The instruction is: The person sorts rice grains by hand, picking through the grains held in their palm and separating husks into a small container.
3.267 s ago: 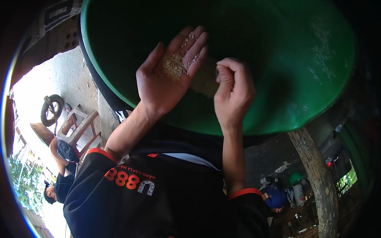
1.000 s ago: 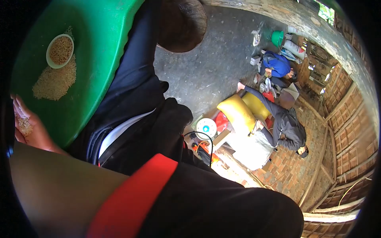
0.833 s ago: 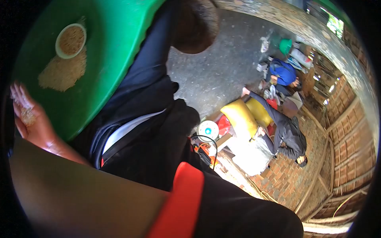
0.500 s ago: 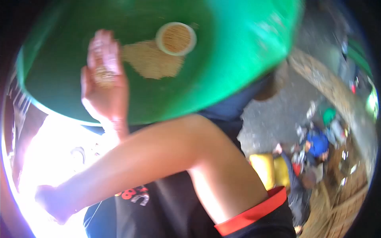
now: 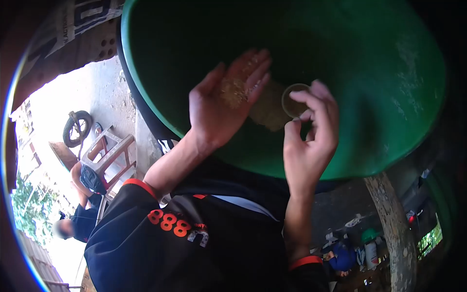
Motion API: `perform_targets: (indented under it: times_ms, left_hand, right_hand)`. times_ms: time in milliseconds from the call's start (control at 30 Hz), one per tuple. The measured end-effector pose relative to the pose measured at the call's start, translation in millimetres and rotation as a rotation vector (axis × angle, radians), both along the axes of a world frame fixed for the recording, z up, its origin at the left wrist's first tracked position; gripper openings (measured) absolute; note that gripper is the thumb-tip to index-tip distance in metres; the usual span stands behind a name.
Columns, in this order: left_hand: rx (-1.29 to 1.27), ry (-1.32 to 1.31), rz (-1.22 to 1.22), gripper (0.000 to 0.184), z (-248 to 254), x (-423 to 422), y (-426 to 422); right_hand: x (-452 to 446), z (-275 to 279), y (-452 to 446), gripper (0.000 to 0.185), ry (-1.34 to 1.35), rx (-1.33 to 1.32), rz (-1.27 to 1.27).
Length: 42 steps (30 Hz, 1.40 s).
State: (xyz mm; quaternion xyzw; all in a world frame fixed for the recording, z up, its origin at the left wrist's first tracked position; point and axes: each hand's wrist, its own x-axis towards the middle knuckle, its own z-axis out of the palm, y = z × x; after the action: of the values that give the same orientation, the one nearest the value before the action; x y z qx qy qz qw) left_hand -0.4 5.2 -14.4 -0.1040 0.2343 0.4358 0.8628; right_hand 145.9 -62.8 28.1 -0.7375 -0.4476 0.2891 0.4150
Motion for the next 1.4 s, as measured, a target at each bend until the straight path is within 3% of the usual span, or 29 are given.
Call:
perform_targets:
  times_ms: [67,133,200,467,767,867,967,1167,1400]
  left_hand:
    - [-0.021,0.046,-0.063,0.057,-2.3,0.8,-0.8]
    - [-0.056,0.087,-0.132,0.058,-1.8,3.5,-3.3]
    - [-0.05,0.134,-0.169,0.059,1.1,3.2,-2.9]
    - [0.019,0.061,-0.19,0.06,0.0,3.0,-4.8]
    - [0.068,0.043,-0.189,0.063,1.6,2.6,-3.1]
    - [0.064,-0.002,-0.177,0.063,4.4,2.1,-1.2]
    - [0.078,-0.031,-0.172,0.062,4.6,2.7,-0.9]
    - [0.078,-0.045,-0.152,0.062,4.5,2.8,-0.2]
    - [0.066,-0.057,-0.142,0.062,3.8,3.4,-0.8]
  right_hand:
    - [2.0,0.2,5.4,0.045,-0.231,0.043,0.051]
    - [2.2,-8.1,13.3,0.037,-0.287,0.19,0.2]
    - [-10.8,-11.1,16.8,0.022,-0.153,0.139,0.209]
    - [-24.9,-21.6,18.6,0.021,-0.268,0.14,0.332]
    - [-20.1,-28.2,19.2,0.016,-0.197,0.163,0.281]
    - [-12.7,-32.2,16.2,0.016,-0.074,0.194,0.243]
    - [-9.4,-30.2,13.9,0.014,0.219,0.083,0.109]
    - [-6.3,-37.2,15.1,0.013,0.38,0.146,0.122]
    - [-3.8,-34.7,14.8,0.015,0.316,0.131,0.133]
